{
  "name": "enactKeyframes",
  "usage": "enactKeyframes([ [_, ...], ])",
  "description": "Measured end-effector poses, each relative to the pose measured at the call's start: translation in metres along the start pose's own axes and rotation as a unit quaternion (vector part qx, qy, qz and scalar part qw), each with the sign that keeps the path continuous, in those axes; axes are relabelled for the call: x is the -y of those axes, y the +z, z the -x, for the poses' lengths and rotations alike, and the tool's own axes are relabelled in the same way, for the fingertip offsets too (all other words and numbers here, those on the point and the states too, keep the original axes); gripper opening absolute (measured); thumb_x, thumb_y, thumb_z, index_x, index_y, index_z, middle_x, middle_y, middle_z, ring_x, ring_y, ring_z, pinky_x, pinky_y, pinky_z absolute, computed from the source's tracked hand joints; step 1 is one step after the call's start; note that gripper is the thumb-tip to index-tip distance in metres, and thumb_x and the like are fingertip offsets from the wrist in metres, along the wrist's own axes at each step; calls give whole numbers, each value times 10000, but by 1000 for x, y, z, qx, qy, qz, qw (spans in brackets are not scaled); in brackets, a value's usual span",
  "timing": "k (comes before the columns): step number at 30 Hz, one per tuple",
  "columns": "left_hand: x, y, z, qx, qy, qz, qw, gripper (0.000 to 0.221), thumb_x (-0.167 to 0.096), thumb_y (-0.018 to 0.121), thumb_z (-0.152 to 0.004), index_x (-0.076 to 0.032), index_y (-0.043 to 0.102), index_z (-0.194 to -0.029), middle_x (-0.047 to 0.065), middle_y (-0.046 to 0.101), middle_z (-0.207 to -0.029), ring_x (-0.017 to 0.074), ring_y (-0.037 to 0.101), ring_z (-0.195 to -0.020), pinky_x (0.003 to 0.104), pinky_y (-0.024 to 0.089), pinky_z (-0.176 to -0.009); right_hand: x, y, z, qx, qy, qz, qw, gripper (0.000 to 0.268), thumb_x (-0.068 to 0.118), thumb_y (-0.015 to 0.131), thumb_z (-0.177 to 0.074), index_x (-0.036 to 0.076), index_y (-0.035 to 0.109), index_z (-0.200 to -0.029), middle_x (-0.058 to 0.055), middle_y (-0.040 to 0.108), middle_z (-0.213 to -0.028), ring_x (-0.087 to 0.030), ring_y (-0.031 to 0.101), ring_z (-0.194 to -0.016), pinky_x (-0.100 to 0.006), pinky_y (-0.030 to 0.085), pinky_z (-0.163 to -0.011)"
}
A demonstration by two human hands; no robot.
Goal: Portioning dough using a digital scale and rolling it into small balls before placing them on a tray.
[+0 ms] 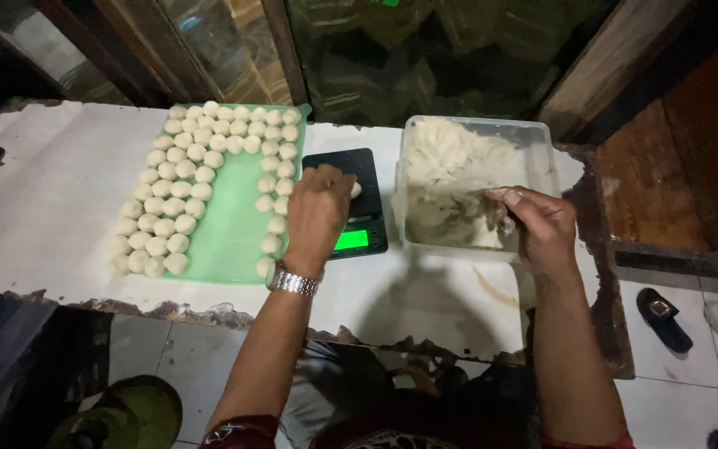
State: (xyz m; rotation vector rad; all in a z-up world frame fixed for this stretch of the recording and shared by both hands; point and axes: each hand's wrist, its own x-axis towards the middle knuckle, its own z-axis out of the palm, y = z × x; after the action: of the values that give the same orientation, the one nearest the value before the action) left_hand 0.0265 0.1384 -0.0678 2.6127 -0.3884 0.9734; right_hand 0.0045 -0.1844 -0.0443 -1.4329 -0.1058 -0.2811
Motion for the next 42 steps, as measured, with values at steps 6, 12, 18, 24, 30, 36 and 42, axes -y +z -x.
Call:
enactKeyframes([
  [6,9,10,10,37,47,-50,997,177,-194,664,-840,-212,787,-966,26,592,-888,277,588,-792,422,497,-580,1,-3,2,23,-24,7,999,178,97,686,-975,-52,761,-1038,-166,665,-783,-160,568,-729,-264,480,-674],
  [12,10,-1,20,101,25,-31,994,630,-192,582,-759,-93,658,-1377,80,574,-1161,312,546,-943,427,454,-697,-3,-8,1,35,-29,28,999,163,75,670,-993,-54,760,-1036,-157,678,-821,-161,566,-762,-286,490,-728],
  [18,10,-19,19,63,6,16,998,653,-115,543,-819,-63,574,-1469,113,585,-1236,356,584,-987,443,486,-771,-17,-20,-6,47,-21,29,998,179,86,653,-1023,-66,743,-1053,-181,642,-768,-195,556,-714,-308,467,-697],
  [24,-34,-48,44,-163,-171,197,951,33,-103,817,-918,-123,791,-914,-17,683,-779,202,650,-702,315,538,-668,-11,-13,1,11,-31,26,999,159,73,671,-1019,-69,736,-1049,-176,686,-855,-155,587,-803,-328,515,-773],
  [30,-110,-9,116,-38,-209,246,946,188,-120,716,-930,-113,640,-759,52,627,-698,250,626,-623,330,498,-583,-29,-21,-5,8,-34,47,998,113,35,773,-972,-38,728,-1045,-121,713,-913,-90,563,-853,-275,535,-779],
  [36,-141,8,155,146,-19,301,942,245,-141,706,-907,-134,722,-1151,45,733,-1115,232,673,-1054,353,569,-827,-27,-16,0,-42,-4,85,995,186,-6,818,-875,81,742,-1021,-32,752,-1008,-81,703,-919,-191,607,-904],
  [42,-145,-8,109,107,-23,286,952,340,-33,685,-931,-138,675,-1254,75,714,-1193,292,649,-1056,411,556,-814,-8,3,6,35,-74,156,984,150,-64,772,-936,40,748,-1042,-59,708,-966,-133,680,-938,-233,594,-901],
])
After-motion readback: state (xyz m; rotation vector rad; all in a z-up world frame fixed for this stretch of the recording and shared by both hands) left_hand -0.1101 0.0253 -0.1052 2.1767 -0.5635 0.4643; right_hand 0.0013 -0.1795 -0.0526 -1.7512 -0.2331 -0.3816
